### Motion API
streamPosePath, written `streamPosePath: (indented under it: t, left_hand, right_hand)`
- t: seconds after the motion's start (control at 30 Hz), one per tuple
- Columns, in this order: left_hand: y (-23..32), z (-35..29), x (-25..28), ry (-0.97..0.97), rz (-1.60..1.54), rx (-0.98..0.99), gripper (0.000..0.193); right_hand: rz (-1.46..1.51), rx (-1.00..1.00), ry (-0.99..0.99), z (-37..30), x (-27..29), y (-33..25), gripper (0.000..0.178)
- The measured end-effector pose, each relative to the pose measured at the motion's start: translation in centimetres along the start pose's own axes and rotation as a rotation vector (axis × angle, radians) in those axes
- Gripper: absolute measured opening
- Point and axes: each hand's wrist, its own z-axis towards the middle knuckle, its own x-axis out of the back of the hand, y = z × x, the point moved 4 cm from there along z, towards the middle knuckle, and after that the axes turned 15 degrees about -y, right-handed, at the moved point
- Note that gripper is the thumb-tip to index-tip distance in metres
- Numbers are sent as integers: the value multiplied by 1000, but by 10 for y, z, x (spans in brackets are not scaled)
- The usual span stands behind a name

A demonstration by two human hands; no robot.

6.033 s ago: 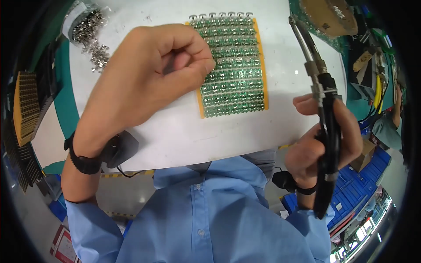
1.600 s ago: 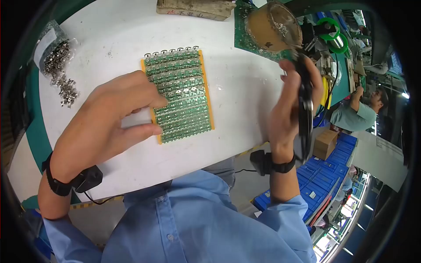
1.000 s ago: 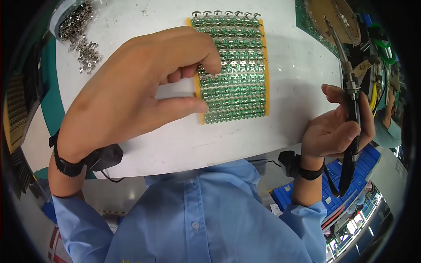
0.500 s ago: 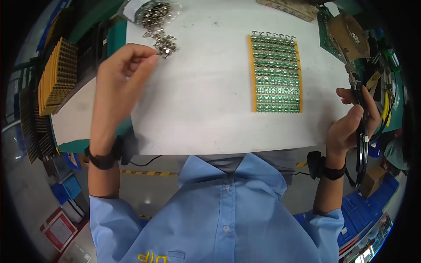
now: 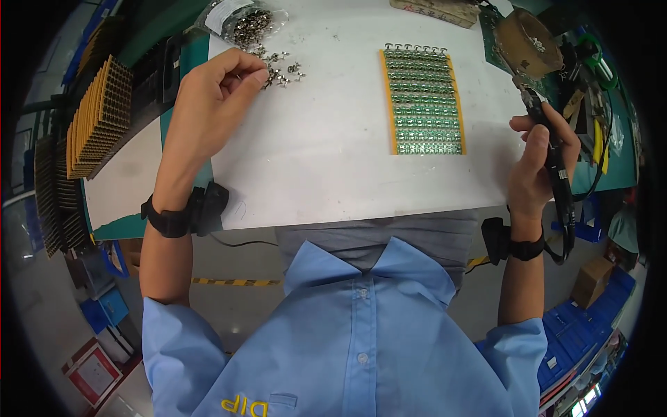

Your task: The person picks up a metal component from a bag and places it onto a circuit board, then uses a soldering iron to fuse it to the board. This process is repeated for several components before the person sets the soldering iron back into its holder.

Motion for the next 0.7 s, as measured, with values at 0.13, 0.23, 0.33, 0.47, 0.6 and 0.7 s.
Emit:
streamPosePath:
  t: [0.13, 0.23, 0.33, 0.47, 0.6, 0.7]
  left_hand:
    - [5, 1, -1, 10, 74, -64, 15]
    - [19, 7, -6, 26, 112, -119, 14]
    - [31, 11, -18, 26, 116, -162, 14]
    - [33, 20, -33, -55, 174, -138, 14]
    - [45, 18, -37, -116, 196, -126, 10]
    - [56, 11, -52, -239, -391, 57, 9]
  right_hand:
    - [7, -3, -6, -3, -2, -2, 29]
    - [6, 4, -9, -2, -1, -1, 28]
    - [0, 0, -20, -8, 4, 4, 28]
    - [-4, 24, -28, -13, 9, 8, 30]
    - [27, 116, -51, -14, 8, 8, 35]
    - [64, 159, -113, -14, 0, 6, 38]
